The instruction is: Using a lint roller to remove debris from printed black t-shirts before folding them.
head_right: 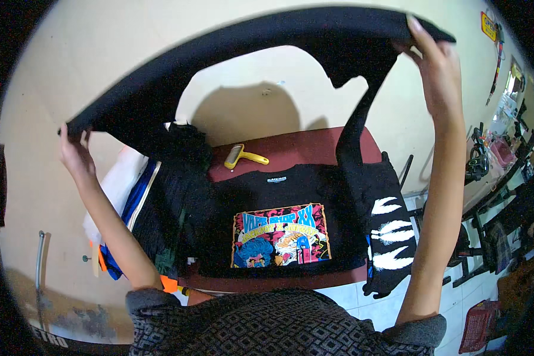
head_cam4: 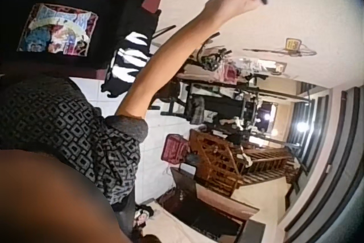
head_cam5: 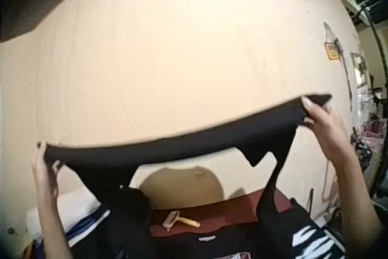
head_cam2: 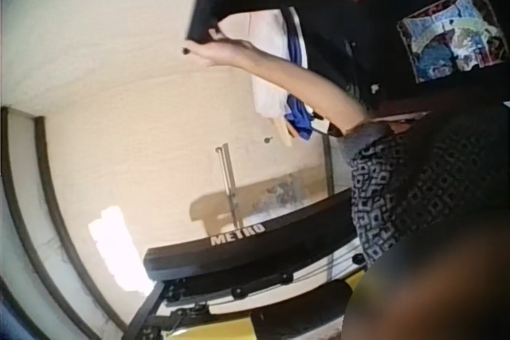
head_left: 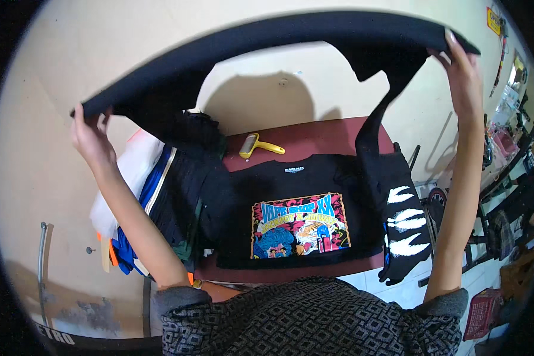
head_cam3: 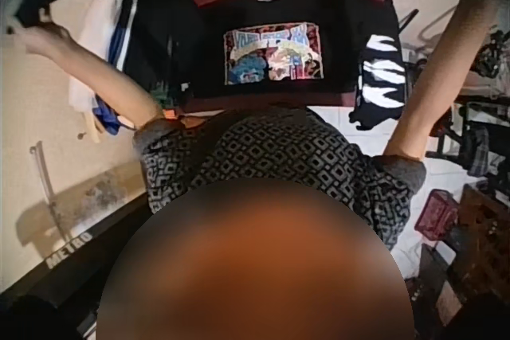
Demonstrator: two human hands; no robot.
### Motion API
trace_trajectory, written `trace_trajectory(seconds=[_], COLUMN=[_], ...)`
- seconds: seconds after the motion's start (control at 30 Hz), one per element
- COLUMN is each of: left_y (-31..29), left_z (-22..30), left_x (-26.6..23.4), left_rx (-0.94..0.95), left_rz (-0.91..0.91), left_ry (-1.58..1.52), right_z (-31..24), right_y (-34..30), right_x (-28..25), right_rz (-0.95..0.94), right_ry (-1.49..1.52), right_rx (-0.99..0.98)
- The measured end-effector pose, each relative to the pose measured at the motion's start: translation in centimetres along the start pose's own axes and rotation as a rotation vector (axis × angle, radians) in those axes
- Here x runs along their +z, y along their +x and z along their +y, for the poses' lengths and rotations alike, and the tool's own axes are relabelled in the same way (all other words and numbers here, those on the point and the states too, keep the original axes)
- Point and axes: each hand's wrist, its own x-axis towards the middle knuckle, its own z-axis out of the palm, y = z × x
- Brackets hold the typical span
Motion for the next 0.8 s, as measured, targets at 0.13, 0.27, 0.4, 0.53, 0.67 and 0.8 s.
trace_trajectory(seconds=[0.13, 0.27, 0.4, 0.53, 0.67, 0.8], left_y=[-8.1, -21.8, -32.8, -36.4, -35.4, -34.9], left_z=[-4.3, -9.5, -14.7, -16.2, -14.9, -15.8], left_x=[-6.3, -12.9, -21.8, -26.6, -24.8, -26.4], left_rx=[-0.089, -0.512, -1.012, -1.171, -1.072, -0.896], left_rz=[0.072, 0.026, 0.086, 0.010, -0.027, -0.234], left_ry=[0.133, 0.422, 0.476, 0.527, 0.692, 0.795], right_z=[2.4, 8.9, 14.2, 14.9, 13.9, 14.6], right_y=[-9.0, -23.0, -36.6, -39.4, -38.1, -39.0], right_x=[-0.6, -2.8, -4.3, -4.4, -3.7, -3.9], right_rz=[0.192, 0.013, -0.037, -0.050, 0.099, 0.111], right_ry=[-0.441, -0.124, -0.137, -0.124, -0.164, -0.124], right_rx=[0.366, 0.890, 1.333, 1.361, 1.417, 1.368])
